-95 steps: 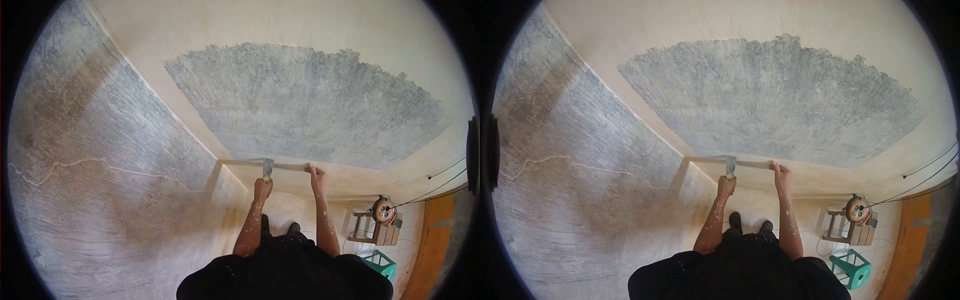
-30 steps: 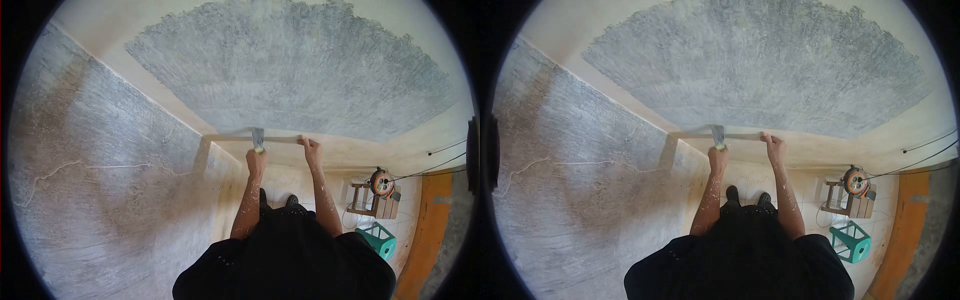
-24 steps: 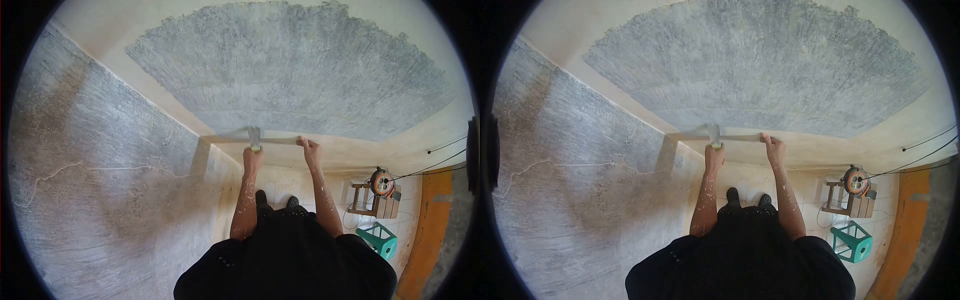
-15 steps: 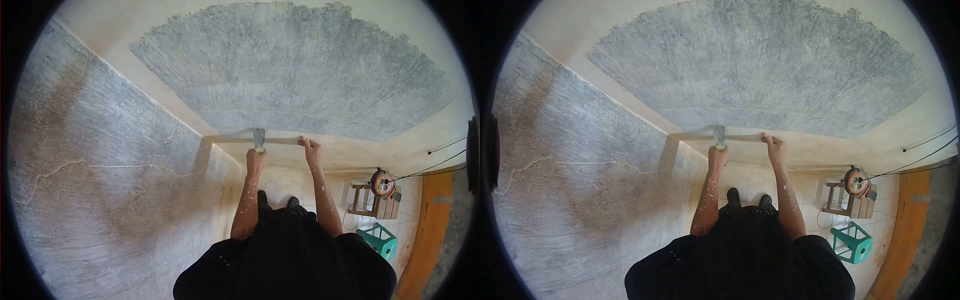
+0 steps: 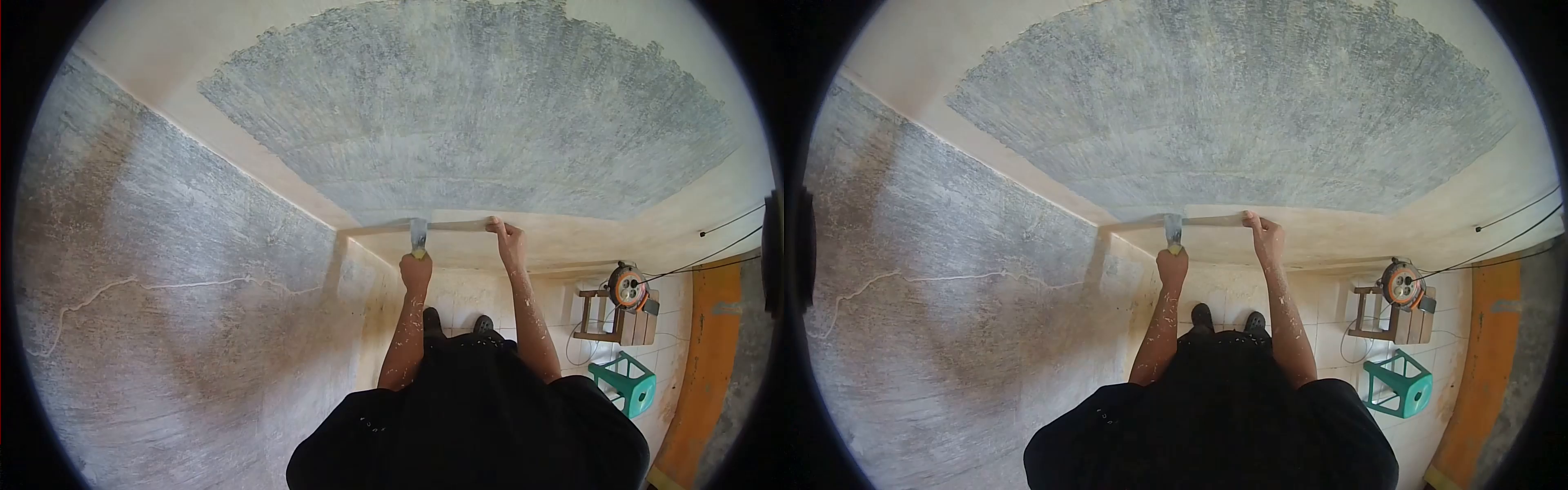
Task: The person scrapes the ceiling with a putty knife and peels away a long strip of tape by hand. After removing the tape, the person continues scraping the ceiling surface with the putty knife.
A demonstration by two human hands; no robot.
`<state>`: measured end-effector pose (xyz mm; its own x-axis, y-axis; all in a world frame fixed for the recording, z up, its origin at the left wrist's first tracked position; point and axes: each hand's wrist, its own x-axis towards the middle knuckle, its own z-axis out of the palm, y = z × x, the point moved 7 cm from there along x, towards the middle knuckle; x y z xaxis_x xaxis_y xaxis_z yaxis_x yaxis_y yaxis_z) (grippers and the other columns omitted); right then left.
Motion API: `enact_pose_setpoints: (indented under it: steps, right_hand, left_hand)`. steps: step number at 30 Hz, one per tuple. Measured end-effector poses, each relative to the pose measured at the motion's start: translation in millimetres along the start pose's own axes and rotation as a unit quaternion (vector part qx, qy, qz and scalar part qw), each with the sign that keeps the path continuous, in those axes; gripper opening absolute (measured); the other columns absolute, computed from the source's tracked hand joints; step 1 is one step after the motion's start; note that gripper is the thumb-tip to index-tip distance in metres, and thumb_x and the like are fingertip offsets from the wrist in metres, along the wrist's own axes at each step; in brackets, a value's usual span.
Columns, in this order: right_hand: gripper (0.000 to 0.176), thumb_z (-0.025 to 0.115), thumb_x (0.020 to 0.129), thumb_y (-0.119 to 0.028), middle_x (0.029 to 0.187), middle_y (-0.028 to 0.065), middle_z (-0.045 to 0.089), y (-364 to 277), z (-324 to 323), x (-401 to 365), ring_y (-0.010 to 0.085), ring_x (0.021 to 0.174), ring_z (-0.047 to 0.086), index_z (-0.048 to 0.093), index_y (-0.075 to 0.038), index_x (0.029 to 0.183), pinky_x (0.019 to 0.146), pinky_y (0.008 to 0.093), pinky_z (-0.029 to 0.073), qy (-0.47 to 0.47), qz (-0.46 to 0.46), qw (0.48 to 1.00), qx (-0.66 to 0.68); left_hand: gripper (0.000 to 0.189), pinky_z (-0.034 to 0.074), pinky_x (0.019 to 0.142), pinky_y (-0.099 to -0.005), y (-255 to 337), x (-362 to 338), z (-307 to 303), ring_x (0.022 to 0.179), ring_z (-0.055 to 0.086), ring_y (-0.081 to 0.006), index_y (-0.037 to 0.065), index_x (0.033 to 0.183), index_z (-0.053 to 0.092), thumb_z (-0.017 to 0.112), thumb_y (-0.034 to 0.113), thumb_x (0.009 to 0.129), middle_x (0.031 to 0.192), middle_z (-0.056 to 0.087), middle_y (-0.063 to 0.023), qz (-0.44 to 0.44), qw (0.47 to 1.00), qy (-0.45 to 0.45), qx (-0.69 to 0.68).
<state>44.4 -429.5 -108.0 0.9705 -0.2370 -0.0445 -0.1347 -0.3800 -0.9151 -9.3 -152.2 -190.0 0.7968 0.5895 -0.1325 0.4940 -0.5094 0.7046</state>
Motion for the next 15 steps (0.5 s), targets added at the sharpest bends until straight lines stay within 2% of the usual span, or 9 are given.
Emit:
enact_pose_setpoints:
  steps: [2,7,10,15]
  right_hand:
    - [0.051,0.055,0.089,-0.05,0.08,0.0136,0.071,-0.4,-1.3,0.0,0.0178,0.076,0.065,0.074,-0.002,0.087,0.075,0.031,0.048,0.002,-0.003,1.0,0.003]
    - [0.05,0.056,0.089,-0.05,0.081,0.0161,0.071,-0.9,-0.8,-0.1,0.0192,0.078,0.066,0.074,-0.003,0.088,0.076,0.0328,0.049,0.001,-0.013,1.0,0.018]
    - [0.049,0.057,0.089,-0.048,0.081,0.0165,0.071,-1.2,-1.8,-1.0,0.0194,0.078,0.066,0.074,-0.002,0.088,0.075,0.0328,0.049,-0.001,0.004,1.0,0.014]
    - [0.049,0.057,0.089,-0.048,0.079,0.0161,0.07,0.7,-2.1,4.0,0.0182,0.076,0.065,0.074,-0.002,0.088,0.074,0.0319,0.048,-0.003,-0.005,1.0,0.015]
  left_hand:
    - [0.03,0.051,0.062,-0.0478,-20.1,-3.3,17.6,0.072,0.065,-0.0427,-0.006,0.072,0.065,0.065,0.023,0.076,0.069,0.064,-0.0257,-0.02,1.0,0.001,-0.008]
    - [0.03,0.052,0.064,-0.0474,-9.7,-5.0,39.4,0.074,0.066,-0.0421,-0.006,0.075,0.065,0.066,0.024,0.076,0.073,0.065,-0.0255,-0.001,0.997,-0.043,-0.065]
    - [0.031,0.052,0.066,-0.0478,-29.5,-4.5,38.1,0.075,0.066,-0.042,-0.007,0.076,0.065,0.066,0.024,0.077,0.073,0.065,-0.0259,-0.01,0.999,-0.052,-0.002]
    - [0.03,0.053,0.068,-0.0465,-15.6,-2.1,43.0,0.077,0.066,-0.0411,-0.006,0.078,0.065,0.065,0.024,0.077,0.075,0.066,-0.0261,-0.008,0.999,-0.045,0.017]
